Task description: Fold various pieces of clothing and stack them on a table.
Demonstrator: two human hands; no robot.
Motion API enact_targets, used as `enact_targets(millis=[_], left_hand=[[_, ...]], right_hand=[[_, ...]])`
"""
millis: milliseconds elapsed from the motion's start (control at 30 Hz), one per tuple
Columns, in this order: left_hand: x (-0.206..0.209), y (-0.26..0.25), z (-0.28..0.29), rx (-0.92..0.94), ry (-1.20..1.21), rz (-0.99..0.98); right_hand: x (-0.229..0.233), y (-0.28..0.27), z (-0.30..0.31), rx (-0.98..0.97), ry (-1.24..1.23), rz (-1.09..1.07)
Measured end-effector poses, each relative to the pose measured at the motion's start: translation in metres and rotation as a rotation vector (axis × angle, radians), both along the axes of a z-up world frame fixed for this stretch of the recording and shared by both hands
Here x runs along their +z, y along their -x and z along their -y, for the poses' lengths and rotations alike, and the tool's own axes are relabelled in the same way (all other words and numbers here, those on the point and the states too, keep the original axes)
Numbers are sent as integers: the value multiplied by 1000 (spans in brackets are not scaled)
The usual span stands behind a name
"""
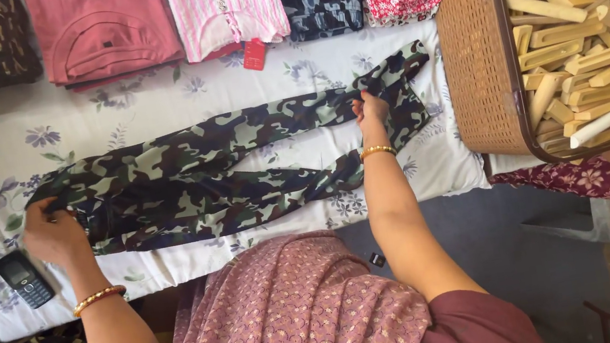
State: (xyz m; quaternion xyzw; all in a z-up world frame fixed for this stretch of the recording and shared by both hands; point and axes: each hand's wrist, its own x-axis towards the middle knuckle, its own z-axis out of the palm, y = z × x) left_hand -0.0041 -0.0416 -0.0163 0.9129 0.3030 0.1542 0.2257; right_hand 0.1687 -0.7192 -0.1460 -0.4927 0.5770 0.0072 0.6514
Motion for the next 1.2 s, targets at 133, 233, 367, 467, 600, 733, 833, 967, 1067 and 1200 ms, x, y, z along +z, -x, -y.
enact_targets(millis=[133, 233, 367, 467, 600, 733, 833, 967, 1067, 1200], left_hand=[[-14, 17, -13, 53, 81, 131], [-17, 37, -13, 137, 118, 125], [-27, 72, -1, 238, 163, -33], [-30, 96, 20, 242, 105, -107], [-32, 113, 34, 169, 54, -94], [-20, 103, 37, 267, 583, 46], [-15, 88, 30, 366, 864, 174], [3, 43, 23, 392, 940, 383], [10, -17, 5, 214, 952, 560], [81, -92, 10, 99, 993, 686]], right_hand=[[-2, -1, -2, 246, 61, -81], [0, 6, 7, 394, 13, 2], [65, 50, 4, 835, 591, -26], [48, 95, 29, 1180, 1517, 226], [102, 109, 9, 1206, 844, -154], [71, 120, 32, 1016, 391, -218], [63, 133, 29, 820, 74, -259], [40, 141, 37, 455, 20, 114], [37, 94, 51, 328, 260, 246], [102, 11, 64, 194, 480, 355]])
